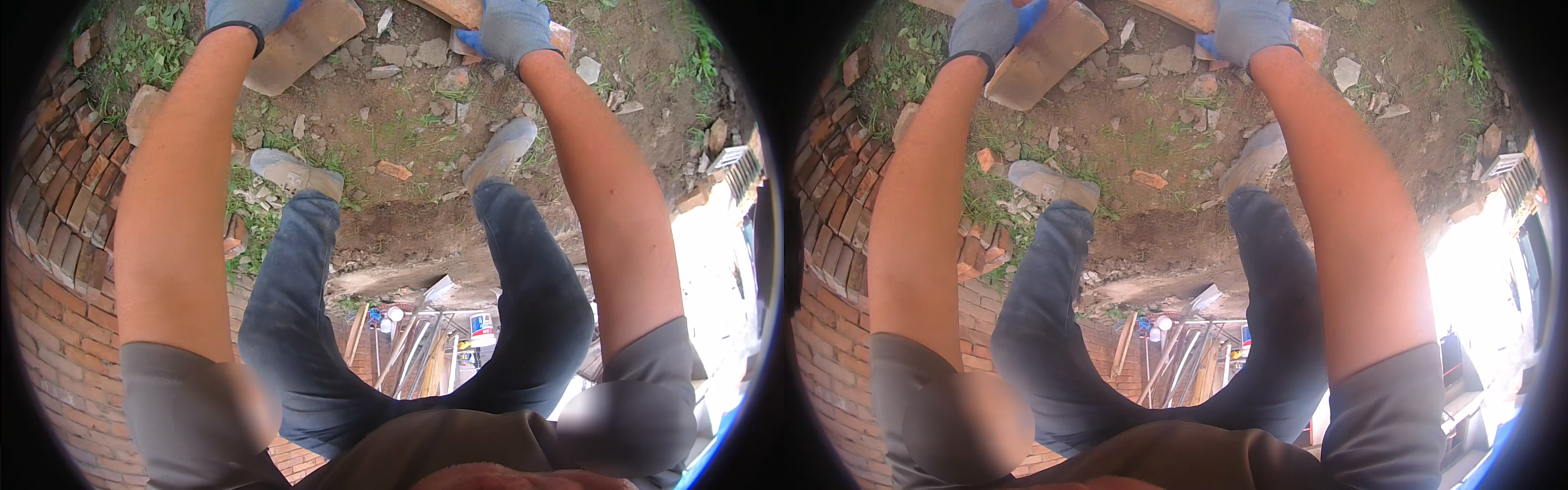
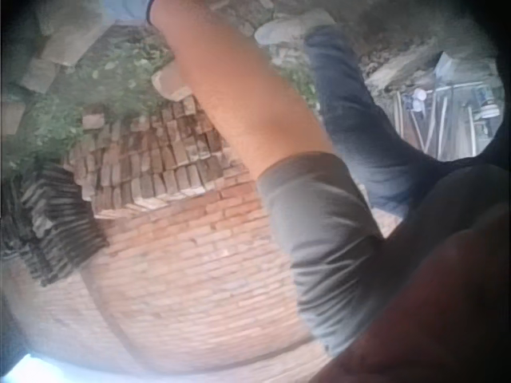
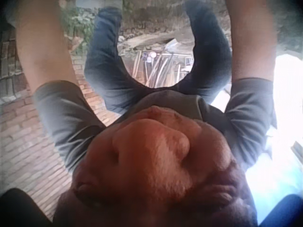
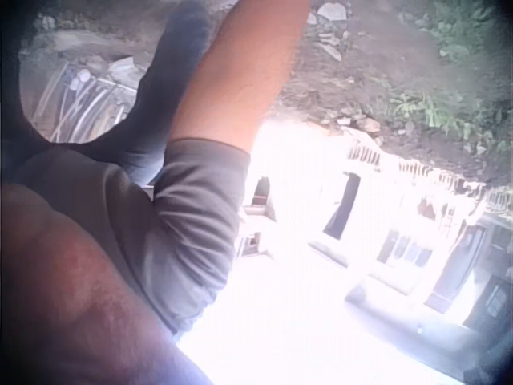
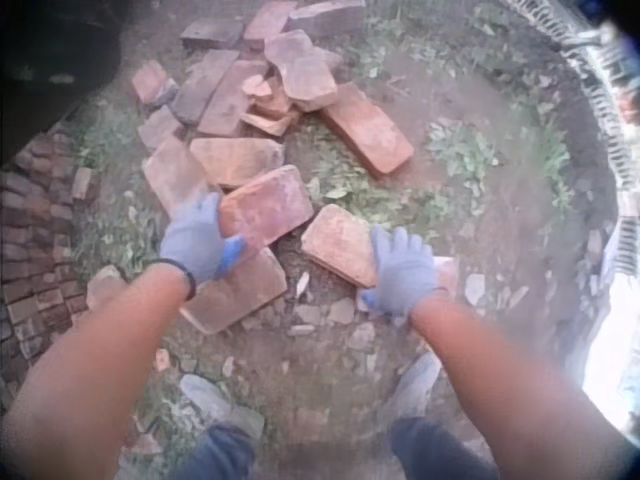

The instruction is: The person repeatedly picks up red bricks from a scattered pile on the ground and stacks them neatly against a brick wall. The person wears gloves and uses both hands to handle the bricks one at a time, building a growing stack along the wall.

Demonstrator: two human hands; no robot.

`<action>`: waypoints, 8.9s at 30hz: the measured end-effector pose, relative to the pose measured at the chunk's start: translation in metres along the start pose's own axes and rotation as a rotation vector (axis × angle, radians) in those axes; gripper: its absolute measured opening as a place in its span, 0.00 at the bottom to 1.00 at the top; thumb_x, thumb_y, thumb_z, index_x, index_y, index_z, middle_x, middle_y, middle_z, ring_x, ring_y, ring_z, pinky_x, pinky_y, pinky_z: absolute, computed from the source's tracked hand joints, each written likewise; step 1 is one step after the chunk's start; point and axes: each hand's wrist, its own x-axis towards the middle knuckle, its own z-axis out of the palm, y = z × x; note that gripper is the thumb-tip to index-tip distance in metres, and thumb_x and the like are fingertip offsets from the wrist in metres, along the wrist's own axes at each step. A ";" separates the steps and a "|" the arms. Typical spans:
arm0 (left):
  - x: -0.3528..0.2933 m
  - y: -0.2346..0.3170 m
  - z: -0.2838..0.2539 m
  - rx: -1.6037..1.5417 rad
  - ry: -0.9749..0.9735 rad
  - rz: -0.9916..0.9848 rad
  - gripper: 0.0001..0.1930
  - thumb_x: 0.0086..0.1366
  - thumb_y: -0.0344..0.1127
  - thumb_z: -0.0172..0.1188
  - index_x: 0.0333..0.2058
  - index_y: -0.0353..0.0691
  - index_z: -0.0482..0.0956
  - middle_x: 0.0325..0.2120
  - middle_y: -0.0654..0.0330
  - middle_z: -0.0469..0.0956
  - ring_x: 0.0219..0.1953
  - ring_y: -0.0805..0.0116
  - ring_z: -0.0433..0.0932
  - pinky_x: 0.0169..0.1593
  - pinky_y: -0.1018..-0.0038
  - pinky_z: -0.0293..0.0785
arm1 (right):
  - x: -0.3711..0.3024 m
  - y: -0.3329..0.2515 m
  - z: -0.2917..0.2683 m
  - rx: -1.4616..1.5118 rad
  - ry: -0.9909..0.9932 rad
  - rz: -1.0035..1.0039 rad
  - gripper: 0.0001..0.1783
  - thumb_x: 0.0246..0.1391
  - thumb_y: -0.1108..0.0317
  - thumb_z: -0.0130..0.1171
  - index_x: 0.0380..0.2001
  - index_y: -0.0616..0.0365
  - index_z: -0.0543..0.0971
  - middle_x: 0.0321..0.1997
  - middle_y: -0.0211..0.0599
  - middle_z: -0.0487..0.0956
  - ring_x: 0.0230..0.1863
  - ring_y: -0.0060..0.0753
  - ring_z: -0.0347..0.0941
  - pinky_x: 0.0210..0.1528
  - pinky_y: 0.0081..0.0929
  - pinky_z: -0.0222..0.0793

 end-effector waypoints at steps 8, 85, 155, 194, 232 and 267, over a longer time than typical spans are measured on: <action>0.034 0.023 -0.074 0.163 -0.422 0.054 0.33 0.67 0.64 0.80 0.53 0.38 0.97 0.50 0.37 0.96 0.53 0.35 0.96 0.59 0.46 0.93 | 0.017 0.007 -0.045 0.084 -0.205 -0.017 0.77 0.51 0.31 0.85 0.92 0.62 0.61 0.75 0.65 0.82 0.74 0.68 0.83 0.79 0.58 0.79; -0.748 -0.085 -0.305 -1.623 -0.103 -1.959 0.42 0.67 0.69 0.76 0.56 0.29 0.95 0.50 0.31 0.95 0.59 0.32 0.95 0.64 0.47 0.91 | -0.460 -0.575 -0.292 0.335 -1.162 0.081 0.71 0.63 0.46 0.92 0.92 0.67 0.58 0.73 0.54 0.86 0.69 0.48 0.87 0.66 0.47 0.86; -0.751 -0.606 0.002 -2.006 0.860 -1.536 0.60 0.81 0.72 0.74 0.90 0.33 0.59 0.86 0.45 0.69 0.84 0.46 0.75 0.86 0.49 0.78 | -0.253 -0.574 -0.255 0.193 -0.627 -0.285 0.37 0.84 0.46 0.69 0.79 0.64 0.80 0.66 0.58 0.95 0.70 0.52 0.92 0.74 0.43 0.84; -0.586 -0.181 -0.070 -1.563 -0.364 -1.109 0.30 0.87 0.49 0.74 0.74 0.34 0.83 0.56 0.42 0.96 0.57 0.55 0.97 0.65 0.60 0.91 | 0.101 -0.448 -0.014 -0.460 -0.457 -0.352 0.51 0.60 0.41 0.83 0.82 0.45 0.77 0.82 0.51 0.82 0.82 0.61 0.81 0.82 0.61 0.79; -0.690 -0.303 -0.049 -1.682 -0.007 -1.958 0.40 0.73 0.66 0.80 0.60 0.30 0.90 0.48 0.45 0.96 0.49 0.52 0.97 0.58 0.56 0.90 | 0.038 -0.844 0.051 0.139 -0.005 -0.264 0.86 0.50 0.21 0.88 0.91 0.68 0.55 0.84 0.71 0.78 0.83 0.74 0.79 0.85 0.56 0.75; -0.850 -0.356 -0.006 -1.228 0.551 -2.416 0.40 0.68 0.69 0.84 0.53 0.30 0.93 0.41 0.53 0.95 0.43 0.59 0.94 0.52 0.61 0.89 | -0.258 -0.671 -0.050 -0.194 -0.586 -0.451 0.48 0.60 0.37 0.86 0.64 0.69 0.82 0.57 0.63 0.94 0.59 0.66 0.94 0.62 0.56 0.87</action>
